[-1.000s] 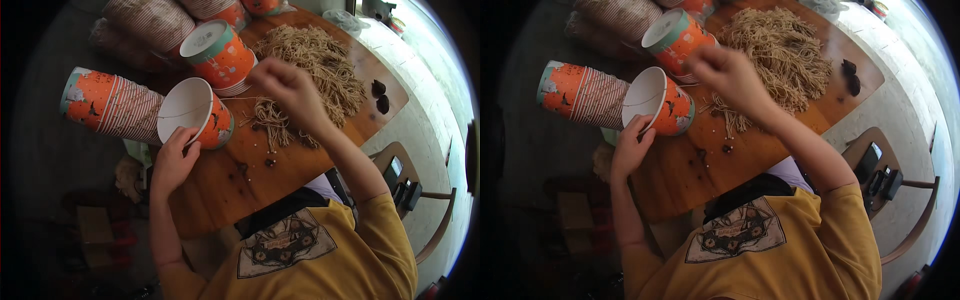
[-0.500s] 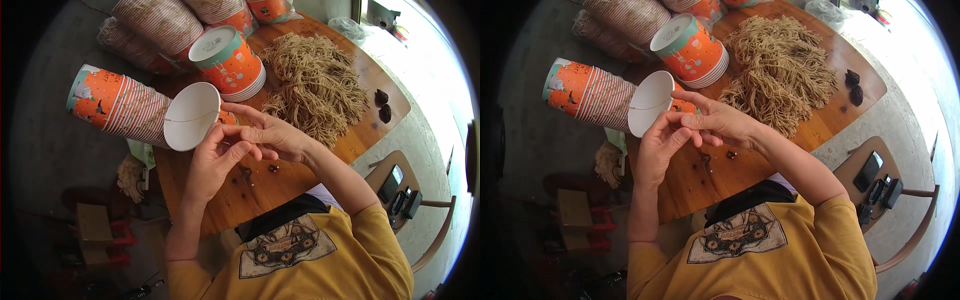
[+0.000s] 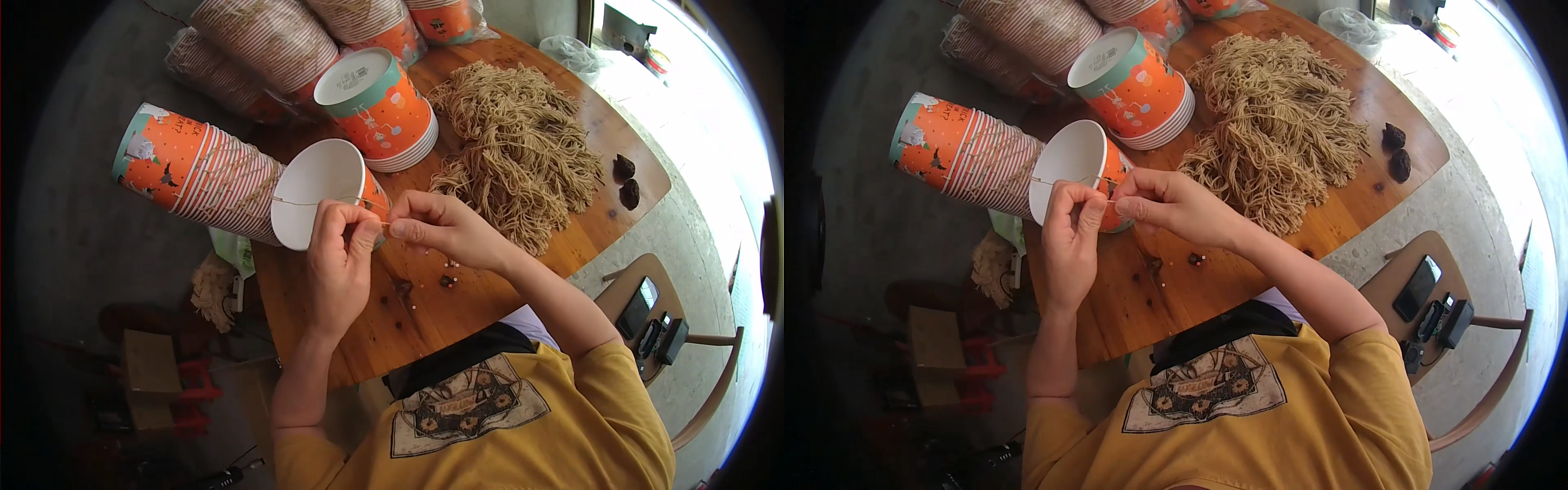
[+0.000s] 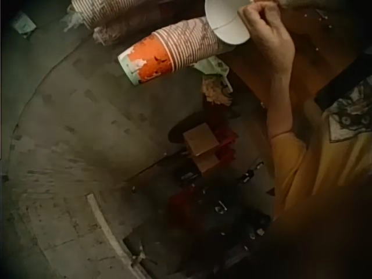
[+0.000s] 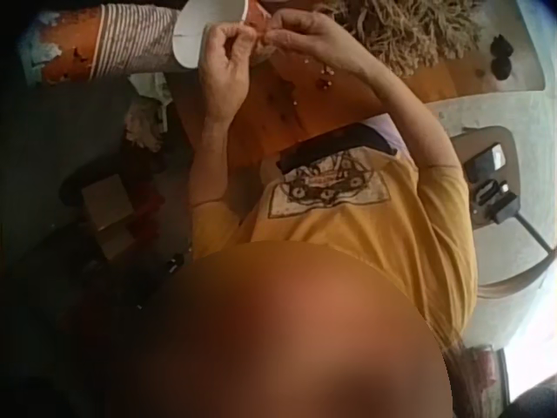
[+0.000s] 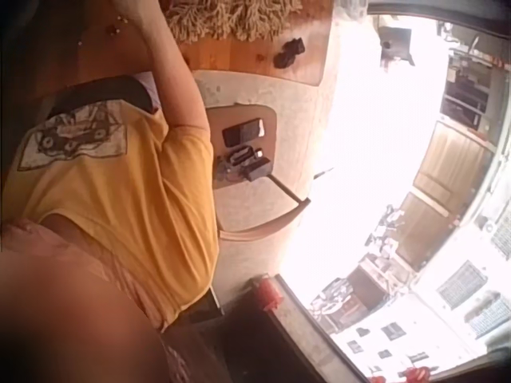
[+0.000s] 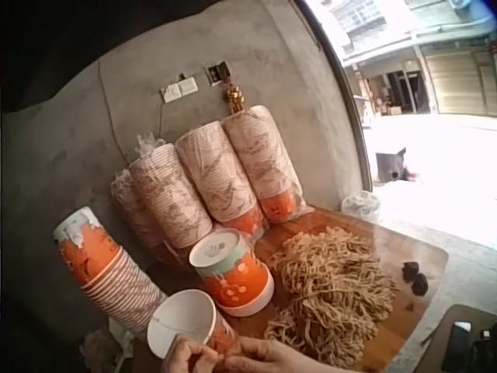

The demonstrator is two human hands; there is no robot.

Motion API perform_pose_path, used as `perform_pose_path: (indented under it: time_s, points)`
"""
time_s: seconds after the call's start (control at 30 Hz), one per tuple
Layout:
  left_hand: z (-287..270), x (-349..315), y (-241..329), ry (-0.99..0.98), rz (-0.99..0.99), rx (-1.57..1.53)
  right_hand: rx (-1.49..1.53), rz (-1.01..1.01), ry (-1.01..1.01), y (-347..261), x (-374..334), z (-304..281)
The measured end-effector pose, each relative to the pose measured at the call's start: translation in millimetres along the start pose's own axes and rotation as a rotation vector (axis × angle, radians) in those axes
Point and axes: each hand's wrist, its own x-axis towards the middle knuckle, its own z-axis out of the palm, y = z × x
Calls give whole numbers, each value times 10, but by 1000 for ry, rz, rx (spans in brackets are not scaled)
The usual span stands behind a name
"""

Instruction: Attaching string loop handles to paper containers in a manufacturing setting.

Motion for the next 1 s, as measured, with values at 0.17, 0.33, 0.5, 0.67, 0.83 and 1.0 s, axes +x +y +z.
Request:
perform_pose_path:
  time_s: [0.17,0.33,0.5,0.67,0.83,1.0]
  points:
    - [-65,46,-20,68,-224,-158,-564,-216,397,-141,54,51]
    - [-214,120,-225,96,-222,221,-922,-372,686,-68,163,-59]
    - [-229,273,-339,-226,-426,0,-1085,-539,557,222,270,-32]
    - [-282,323,-351,-291,-506,-124,-1054,-274,592,240,299,-12]
    - [-315,353,-286,-342,-537,-74,-1058,-244,617,238,295,1]
    - [-306,360,-260,-355,-542,-96,-1017,-193,591,222,284,22]
